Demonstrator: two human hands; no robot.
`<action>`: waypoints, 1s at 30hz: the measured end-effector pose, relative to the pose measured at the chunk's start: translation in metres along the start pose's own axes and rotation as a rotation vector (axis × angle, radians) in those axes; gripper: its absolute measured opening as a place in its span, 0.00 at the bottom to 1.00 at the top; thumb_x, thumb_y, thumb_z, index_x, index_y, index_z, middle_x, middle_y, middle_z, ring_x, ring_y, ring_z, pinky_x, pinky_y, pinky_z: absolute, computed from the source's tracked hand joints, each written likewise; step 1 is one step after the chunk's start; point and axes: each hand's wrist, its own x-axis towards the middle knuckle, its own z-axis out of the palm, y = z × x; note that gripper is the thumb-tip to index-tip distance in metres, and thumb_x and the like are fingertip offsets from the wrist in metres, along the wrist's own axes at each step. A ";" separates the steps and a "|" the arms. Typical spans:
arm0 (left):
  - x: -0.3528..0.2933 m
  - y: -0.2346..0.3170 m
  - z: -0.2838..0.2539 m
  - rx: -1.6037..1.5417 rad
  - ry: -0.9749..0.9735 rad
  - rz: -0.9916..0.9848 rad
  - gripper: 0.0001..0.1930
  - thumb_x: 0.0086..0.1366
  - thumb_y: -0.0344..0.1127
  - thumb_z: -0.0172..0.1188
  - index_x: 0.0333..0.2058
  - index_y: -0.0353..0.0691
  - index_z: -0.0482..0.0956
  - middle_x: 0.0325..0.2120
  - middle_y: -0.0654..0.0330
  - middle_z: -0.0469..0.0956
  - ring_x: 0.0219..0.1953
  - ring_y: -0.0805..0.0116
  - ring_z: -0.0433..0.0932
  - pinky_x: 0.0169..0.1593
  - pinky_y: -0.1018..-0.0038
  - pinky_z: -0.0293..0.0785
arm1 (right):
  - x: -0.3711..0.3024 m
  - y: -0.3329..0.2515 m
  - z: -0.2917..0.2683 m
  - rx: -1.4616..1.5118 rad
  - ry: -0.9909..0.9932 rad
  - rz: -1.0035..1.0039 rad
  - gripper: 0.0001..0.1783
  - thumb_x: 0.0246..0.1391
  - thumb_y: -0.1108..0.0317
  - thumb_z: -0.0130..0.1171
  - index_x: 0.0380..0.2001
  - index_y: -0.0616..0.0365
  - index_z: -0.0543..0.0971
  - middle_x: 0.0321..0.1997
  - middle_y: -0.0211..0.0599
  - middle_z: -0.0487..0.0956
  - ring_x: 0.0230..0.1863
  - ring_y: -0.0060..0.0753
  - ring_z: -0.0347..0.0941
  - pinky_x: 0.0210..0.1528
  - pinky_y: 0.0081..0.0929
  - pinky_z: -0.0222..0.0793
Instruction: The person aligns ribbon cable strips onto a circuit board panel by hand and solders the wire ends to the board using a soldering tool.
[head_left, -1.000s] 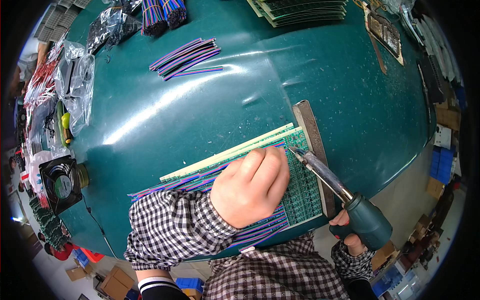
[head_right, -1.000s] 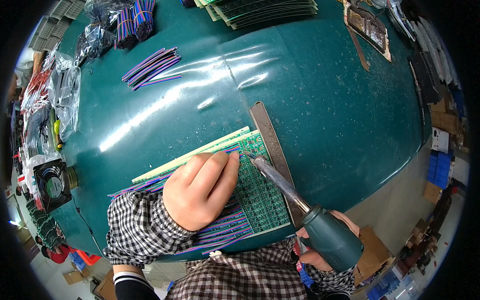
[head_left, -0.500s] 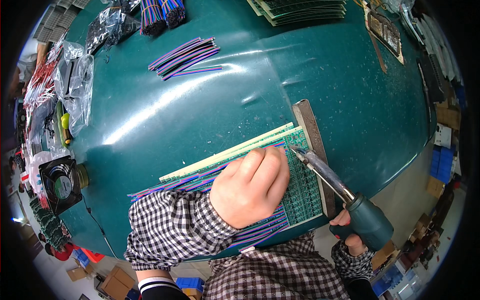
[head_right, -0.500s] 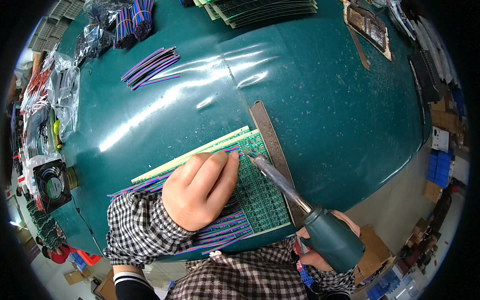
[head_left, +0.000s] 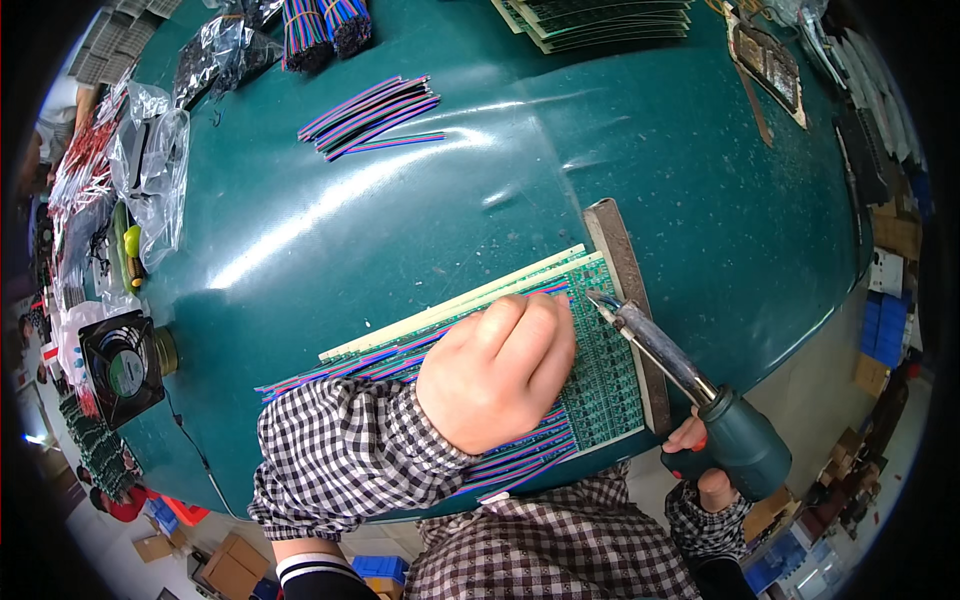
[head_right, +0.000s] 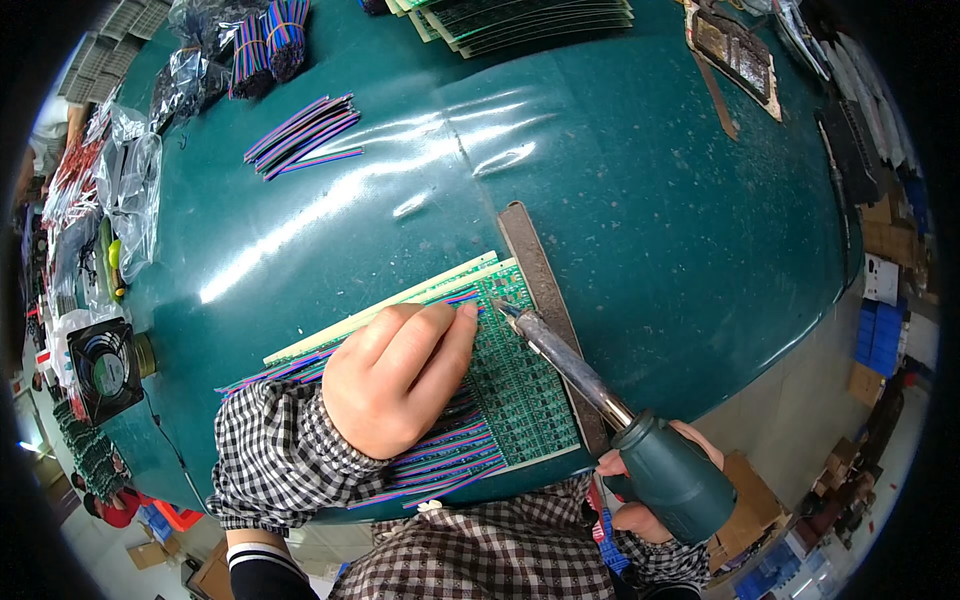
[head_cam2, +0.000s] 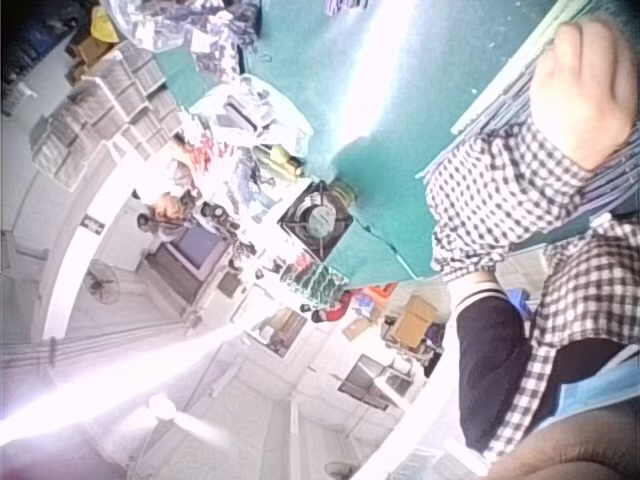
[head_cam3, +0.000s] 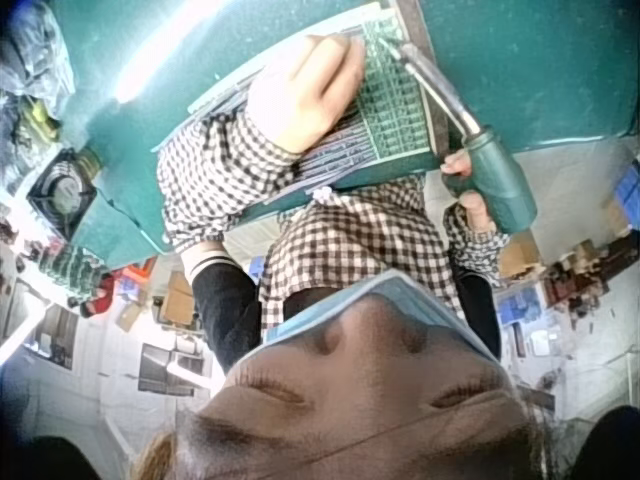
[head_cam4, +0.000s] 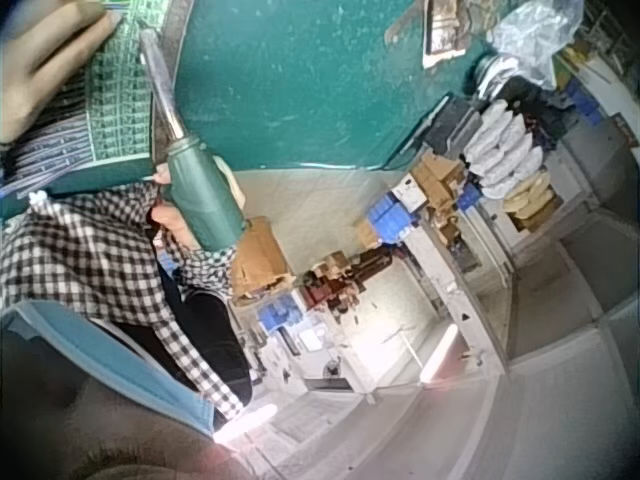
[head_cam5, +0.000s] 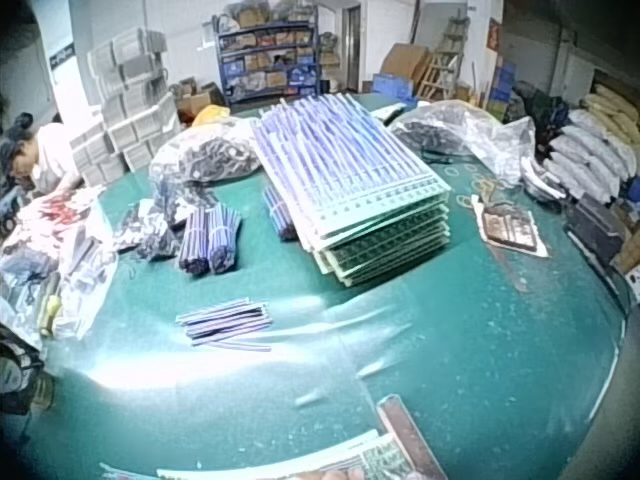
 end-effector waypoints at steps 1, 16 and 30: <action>0.000 0.001 -0.002 -0.028 -0.027 -0.035 0.21 0.50 0.27 0.66 0.45 0.29 0.85 0.40 0.56 0.79 0.38 0.64 0.81 0.41 0.71 0.80 | 0.001 -0.003 0.002 0.001 0.001 0.000 0.50 0.38 0.45 0.86 0.48 0.79 0.75 0.37 0.51 0.87 0.35 0.37 0.86 0.41 0.31 0.83; 0.001 0.001 -0.002 -0.030 -0.042 -0.026 0.21 0.49 0.28 0.65 0.45 0.29 0.85 0.40 0.56 0.79 0.39 0.64 0.81 0.42 0.71 0.81 | 0.014 -0.018 0.011 -0.275 -0.065 -0.041 0.32 0.44 0.35 0.78 0.32 0.56 0.86 0.30 0.30 0.87 0.32 0.35 0.82 0.39 0.34 0.78; 0.000 -0.004 0.003 0.033 0.031 0.051 0.18 0.51 0.31 0.63 0.41 0.29 0.84 0.38 0.56 0.77 0.39 0.65 0.77 0.38 0.75 0.76 | -0.009 0.009 -0.030 -0.460 -0.293 -0.096 0.56 0.45 0.35 0.77 0.60 0.73 0.68 0.35 0.39 0.79 0.37 0.34 0.79 0.47 0.35 0.81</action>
